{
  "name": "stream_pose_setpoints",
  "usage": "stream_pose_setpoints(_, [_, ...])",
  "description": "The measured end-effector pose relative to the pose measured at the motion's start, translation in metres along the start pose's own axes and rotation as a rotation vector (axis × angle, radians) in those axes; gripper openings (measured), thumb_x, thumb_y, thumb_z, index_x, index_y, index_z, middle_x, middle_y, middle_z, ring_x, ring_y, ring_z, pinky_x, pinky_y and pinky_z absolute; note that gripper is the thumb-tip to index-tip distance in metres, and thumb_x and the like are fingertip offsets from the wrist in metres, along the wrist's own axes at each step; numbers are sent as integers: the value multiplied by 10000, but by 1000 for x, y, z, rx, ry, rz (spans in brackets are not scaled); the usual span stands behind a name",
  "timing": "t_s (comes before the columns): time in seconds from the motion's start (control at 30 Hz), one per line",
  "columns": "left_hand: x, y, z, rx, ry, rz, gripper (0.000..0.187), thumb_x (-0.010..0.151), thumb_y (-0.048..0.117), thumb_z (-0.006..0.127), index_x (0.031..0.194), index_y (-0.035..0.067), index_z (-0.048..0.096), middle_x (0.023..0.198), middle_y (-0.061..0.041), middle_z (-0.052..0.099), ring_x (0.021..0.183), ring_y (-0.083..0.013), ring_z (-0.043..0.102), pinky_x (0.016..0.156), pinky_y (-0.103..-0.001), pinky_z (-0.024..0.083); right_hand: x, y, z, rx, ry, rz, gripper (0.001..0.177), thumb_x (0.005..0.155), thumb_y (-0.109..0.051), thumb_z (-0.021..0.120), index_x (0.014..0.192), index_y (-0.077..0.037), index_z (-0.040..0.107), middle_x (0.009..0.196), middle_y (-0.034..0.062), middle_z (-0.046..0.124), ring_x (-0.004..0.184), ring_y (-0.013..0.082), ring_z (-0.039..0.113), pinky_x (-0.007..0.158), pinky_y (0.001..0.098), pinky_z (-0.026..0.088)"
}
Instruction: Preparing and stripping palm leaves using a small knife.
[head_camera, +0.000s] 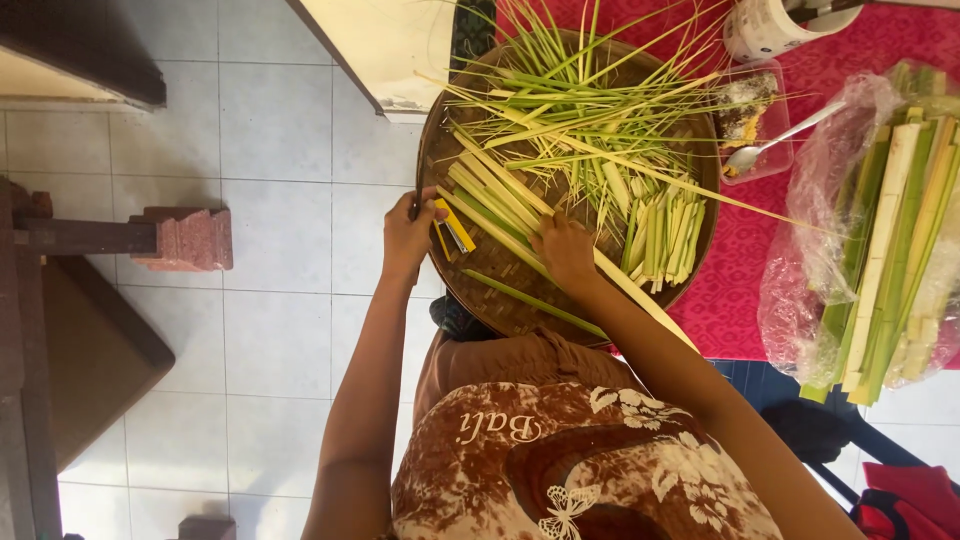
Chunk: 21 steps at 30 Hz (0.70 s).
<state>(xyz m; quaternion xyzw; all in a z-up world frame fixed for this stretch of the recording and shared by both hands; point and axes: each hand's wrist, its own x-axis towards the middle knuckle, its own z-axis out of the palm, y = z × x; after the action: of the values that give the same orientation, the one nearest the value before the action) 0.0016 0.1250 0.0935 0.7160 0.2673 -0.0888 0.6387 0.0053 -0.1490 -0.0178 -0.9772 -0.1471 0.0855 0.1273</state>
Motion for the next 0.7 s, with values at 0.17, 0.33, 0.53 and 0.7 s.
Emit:
stream_pose_setpoints(0.17, [-5, -31, -1, -92, 6, -41, 305, 1010, 185, 585, 1263, 44, 678, 857, -26, 749, 536, -43, 479, 455, -216, 377, 7, -5, 1, 223, -71, 197, 325, 864, -307, 750, 1057, -62, 657, 1026, 144, 701, 942, 374, 693, 760, 503, 568])
stream_pose_setpoints(0.33, [-5, -48, 4, -106, -17, -68, 305, 1019, 196, 578, 1267, 42, 667, 866, -35, 748, 537, -35, 491, 452, -219, 377, 4, 2, 2, 412, -153, 291, 226, 794, -251, 773, 924, -81, 700, 928, 118, 732, 872, 319, 715, 768, 450, 564])
stream_pose_setpoints(0.53, [-9, -48, 20, -148, -78, -111, 320, 1018, 212, 574, 1283, 64, 677, 876, -42, 749, 488, -44, 417, 459, -215, 368, 2, 6, 4, 480, -106, 244, 241, 752, -201, 784, 928, -70, 684, 875, 115, 739, 811, 302, 723, 740, 436, 571])
stream_pose_setpoints(0.7, [-6, -64, 30, -185, -120, -165, 317, 1017, 208, 582, 1278, 57, 678, 909, -53, 754, 493, -53, 438, 459, -229, 360, 0, 2, -2, 401, -117, 203, 201, 737, -177, 822, 856, -54, 717, 870, 149, 729, 809, 328, 708, 732, 446, 560])
